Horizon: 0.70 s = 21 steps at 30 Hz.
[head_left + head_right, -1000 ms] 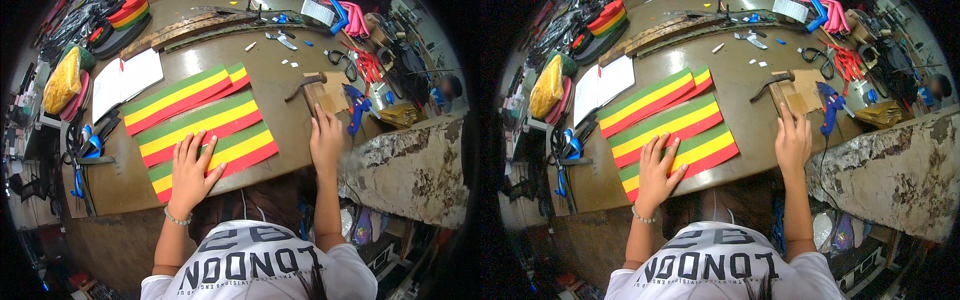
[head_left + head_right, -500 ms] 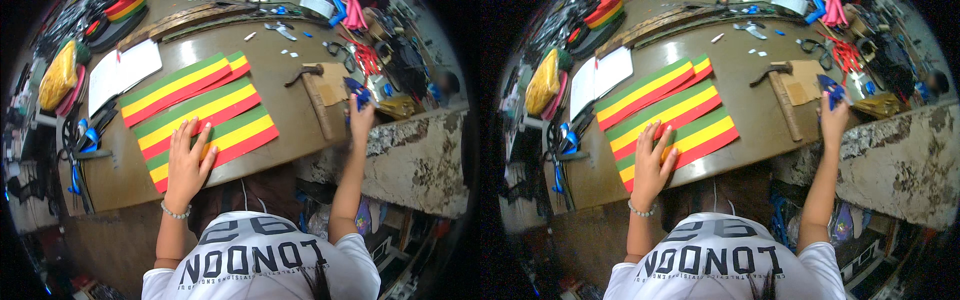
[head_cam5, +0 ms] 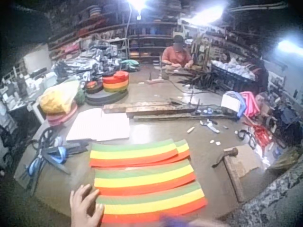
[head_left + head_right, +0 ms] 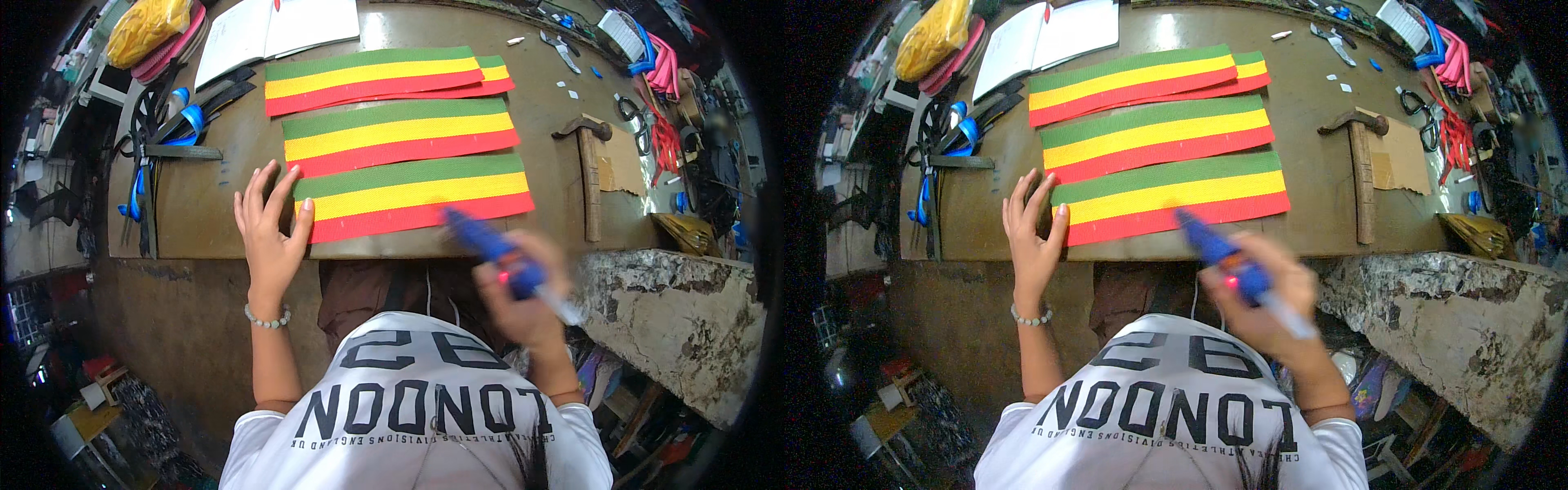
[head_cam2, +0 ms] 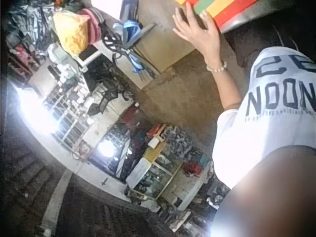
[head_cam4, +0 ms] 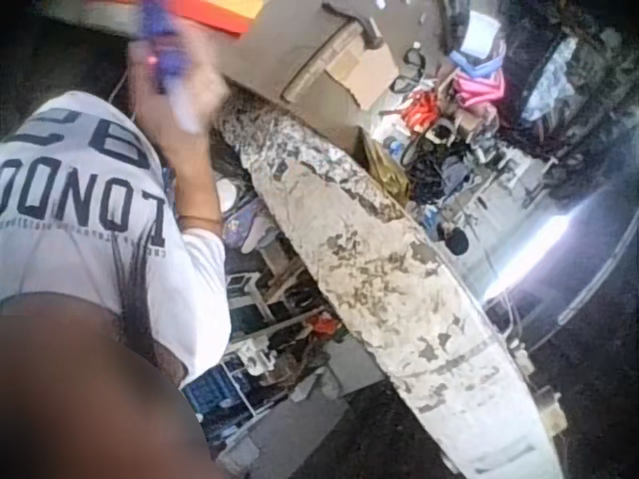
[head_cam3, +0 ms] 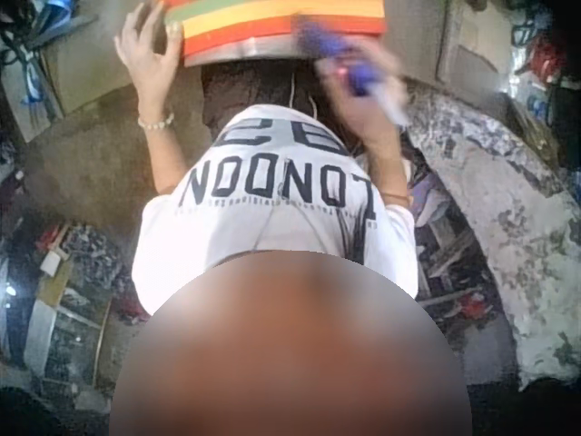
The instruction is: The person assembles a strap by attaching a metal buckle to a black strap using a hot glue gun, then applies labels to several red-yellow-green striped fabric pieces. The person uses a hammer to tap the buckle into place and handles multiple fabric pieces one at a time.
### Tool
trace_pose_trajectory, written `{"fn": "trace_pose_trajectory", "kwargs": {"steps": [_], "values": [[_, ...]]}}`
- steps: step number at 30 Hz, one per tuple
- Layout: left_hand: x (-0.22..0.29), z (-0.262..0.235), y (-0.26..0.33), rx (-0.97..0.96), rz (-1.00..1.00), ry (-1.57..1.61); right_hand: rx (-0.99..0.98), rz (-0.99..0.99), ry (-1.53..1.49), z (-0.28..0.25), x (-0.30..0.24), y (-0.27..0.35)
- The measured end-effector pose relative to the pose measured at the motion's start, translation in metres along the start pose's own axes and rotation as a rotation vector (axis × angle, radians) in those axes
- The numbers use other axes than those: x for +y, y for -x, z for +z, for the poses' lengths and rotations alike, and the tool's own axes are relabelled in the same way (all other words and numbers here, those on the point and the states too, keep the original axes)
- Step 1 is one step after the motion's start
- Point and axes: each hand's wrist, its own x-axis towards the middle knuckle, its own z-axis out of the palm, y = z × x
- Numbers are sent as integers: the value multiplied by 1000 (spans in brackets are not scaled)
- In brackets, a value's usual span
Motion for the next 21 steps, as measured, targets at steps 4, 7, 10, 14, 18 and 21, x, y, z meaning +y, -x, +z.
{"fn": "trace_pose_trajectory", "kwargs": {"steps": [4, 7, 10, 14, 18, 21], "values": [[0, 4, 0, 39, 29, -62, -179, 57, -213, 50, -30, -3], [1, 4, -1, 28, 42, -88, -194, 14, -235, 62, -37, -13], [2, 4, -1, 23, 43, -110, -223, -26, -186, 66, -39, -19], [4, 3, 0, 6, 47, -147, -260, -36, -169, 66, -39, -19], [4, 3, -1, -19, 35, -158, -289, 3, -113, 55, -37, -17], [4, 3, -1, -21, 25, -147, -361, 147, -79, 42, -34, -15]]}}
